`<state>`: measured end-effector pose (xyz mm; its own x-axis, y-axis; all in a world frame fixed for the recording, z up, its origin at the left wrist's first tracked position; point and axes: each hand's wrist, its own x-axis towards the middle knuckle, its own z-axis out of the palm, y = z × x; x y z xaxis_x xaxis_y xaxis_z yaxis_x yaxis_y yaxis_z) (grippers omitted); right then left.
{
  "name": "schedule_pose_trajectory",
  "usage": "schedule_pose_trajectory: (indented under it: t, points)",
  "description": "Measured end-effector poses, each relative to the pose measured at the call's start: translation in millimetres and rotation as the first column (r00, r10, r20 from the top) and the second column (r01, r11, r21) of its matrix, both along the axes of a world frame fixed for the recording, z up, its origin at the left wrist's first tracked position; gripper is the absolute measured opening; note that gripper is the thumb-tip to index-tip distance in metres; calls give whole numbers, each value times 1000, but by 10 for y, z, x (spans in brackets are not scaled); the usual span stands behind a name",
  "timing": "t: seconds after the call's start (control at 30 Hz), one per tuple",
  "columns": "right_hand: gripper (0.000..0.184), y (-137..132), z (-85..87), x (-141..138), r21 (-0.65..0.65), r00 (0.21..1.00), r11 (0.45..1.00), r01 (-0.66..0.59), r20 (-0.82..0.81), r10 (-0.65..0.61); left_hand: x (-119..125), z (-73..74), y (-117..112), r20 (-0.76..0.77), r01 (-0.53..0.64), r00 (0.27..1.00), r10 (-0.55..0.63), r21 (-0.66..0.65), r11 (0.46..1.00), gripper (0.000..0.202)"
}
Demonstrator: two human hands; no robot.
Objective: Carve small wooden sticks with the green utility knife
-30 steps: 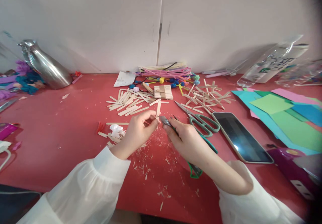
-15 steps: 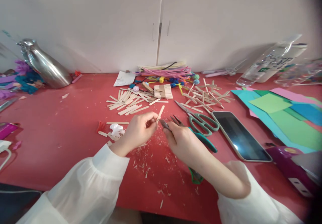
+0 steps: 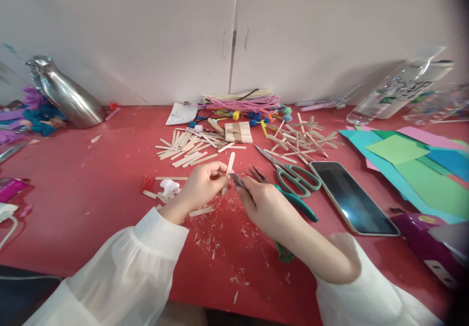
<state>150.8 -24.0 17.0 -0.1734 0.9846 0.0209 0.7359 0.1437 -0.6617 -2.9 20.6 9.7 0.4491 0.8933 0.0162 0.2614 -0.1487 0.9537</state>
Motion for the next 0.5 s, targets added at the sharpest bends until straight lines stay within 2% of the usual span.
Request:
schedule_pose_trajectory:
  t: [0.07, 0.13, 0.23, 0.33, 0.5]
  points:
    - [11, -8, -5, 5, 44, 999, 999, -6, 32, 5, 10, -6, -5, 68, -7, 998, 10, -41, 999, 4]
    - [13, -6, -3, 28, 90, 999, 996, -26, 41, 23, 20, -9, -9, 123, -16, 992, 24, -63, 998, 11]
    - [18, 13, 1, 68, 158, 1000, 987, 9, -29, -5, 35, -9, -17, 163, -44, 985, 55, -69, 997, 14]
    - [21, 40, -4, 72, 98, 987, 992, 73, -151, -58, 49, -19, -28, 178, -59, 982, 66, -47, 997, 10]
    - [12, 64, -8, 19, -24, 945, 998, 51, -323, -56, 56, -39, -29, 177, -56, 982, 65, -57, 997, 11]
